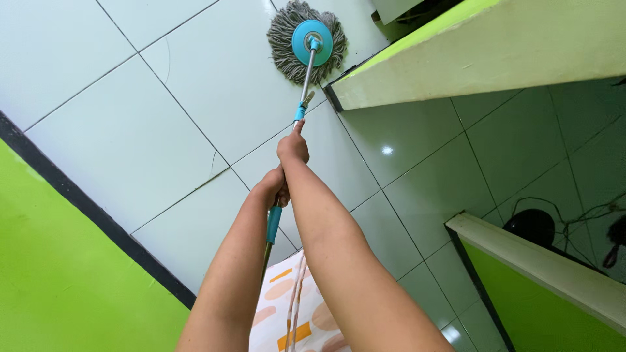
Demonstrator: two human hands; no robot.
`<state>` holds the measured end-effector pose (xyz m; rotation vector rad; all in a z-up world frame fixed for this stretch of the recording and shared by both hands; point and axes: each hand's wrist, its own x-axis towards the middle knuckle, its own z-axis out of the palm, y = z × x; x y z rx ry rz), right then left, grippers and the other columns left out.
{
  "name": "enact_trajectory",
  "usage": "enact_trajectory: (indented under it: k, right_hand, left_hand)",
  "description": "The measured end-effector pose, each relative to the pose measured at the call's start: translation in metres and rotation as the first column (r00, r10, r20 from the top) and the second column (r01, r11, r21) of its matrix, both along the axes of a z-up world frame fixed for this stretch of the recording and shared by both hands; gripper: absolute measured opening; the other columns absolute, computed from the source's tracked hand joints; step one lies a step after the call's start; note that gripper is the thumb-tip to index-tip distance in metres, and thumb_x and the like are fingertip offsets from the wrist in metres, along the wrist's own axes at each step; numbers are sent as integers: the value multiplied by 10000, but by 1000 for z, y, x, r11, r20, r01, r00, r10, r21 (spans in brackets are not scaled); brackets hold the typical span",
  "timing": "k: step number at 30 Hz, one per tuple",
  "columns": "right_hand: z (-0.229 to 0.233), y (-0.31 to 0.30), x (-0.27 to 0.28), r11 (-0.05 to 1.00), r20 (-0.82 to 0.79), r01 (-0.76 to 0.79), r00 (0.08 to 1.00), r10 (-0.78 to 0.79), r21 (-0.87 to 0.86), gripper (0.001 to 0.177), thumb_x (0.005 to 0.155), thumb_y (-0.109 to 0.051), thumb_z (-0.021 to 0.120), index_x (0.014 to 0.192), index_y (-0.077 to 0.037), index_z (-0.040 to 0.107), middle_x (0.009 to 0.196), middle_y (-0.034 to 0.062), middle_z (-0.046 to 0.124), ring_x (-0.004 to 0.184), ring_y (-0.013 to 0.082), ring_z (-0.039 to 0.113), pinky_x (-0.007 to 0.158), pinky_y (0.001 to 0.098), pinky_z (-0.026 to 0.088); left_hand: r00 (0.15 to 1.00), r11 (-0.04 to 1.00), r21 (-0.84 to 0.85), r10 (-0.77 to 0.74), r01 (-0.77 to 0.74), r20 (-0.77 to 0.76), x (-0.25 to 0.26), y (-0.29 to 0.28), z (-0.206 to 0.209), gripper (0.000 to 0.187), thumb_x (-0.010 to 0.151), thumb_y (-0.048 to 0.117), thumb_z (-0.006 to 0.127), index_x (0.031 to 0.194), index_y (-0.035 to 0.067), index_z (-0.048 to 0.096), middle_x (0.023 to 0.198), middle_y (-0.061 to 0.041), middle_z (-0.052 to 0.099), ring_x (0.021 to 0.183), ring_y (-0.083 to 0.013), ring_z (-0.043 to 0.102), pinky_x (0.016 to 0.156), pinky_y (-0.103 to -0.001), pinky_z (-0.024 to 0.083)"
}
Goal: The person mops a white tiled floor using a blue spin mop. They move the mop back and forth across the floor, cleaning the area near a green wall and a low cabinet.
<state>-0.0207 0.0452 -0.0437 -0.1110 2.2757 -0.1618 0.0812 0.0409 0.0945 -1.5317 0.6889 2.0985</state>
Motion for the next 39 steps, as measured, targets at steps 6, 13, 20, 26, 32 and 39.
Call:
enact_trajectory:
  k: [6,13,20,26,32,39]
  right_hand:
    - [10,3,-2,988,15,153,988,-152,-21,841,995,-187,477,1655,-265,-39,1160,152,716,977,304,734,826,467,599]
    - [21,-23,51,992,14,129,992,-129,-6,882,989,-123,489,1657,-208,-80,1164,192,716,966,319,731,797,457,592]
    - [17,-49,158,998,53,63,997,-62,-23,898,983,-105,496,1647,-159,-106,1106,209,728,896,319,753,736,445,615]
    - [28,-60,262,989,78,-144,987,143,8,899,992,-85,478,1657,-158,-123,1041,191,750,842,298,755,682,432,612]
    - [34,-74,362,937,92,-347,932,350,-51,940,966,-101,512,1639,-173,-141,1024,172,738,837,292,740,669,429,597]
    - [16,-96,460,811,81,-572,809,583,-120,902,967,-67,454,1643,-147,-137,994,168,743,802,294,733,655,437,591]
  left_hand:
    - [1000,999,47,17,-17,-10,5,-9,-13,461,1052,424,392,676,158,423,533,44,360,428,-86,233,426,-287,157]
    - [999,999,28,-30,29,19,63,-24,-27,551,1055,554,350,660,170,368,537,50,319,430,-100,220,430,-291,169]
    - [998,998,21,51,-51,20,177,-39,-40,564,1055,574,362,663,169,378,540,55,339,420,-95,226,410,-288,170]
    - [950,949,61,310,-309,-15,282,-16,-50,558,1046,614,351,679,194,361,547,81,324,423,-61,211,412,-260,152]
    - [861,858,77,509,-508,10,371,-8,-50,576,1021,672,366,687,203,362,548,96,292,426,-48,212,407,-246,147]
    - [718,718,-36,696,-695,18,450,-6,-51,558,1018,661,386,708,197,391,537,74,307,419,-68,222,403,-260,164]
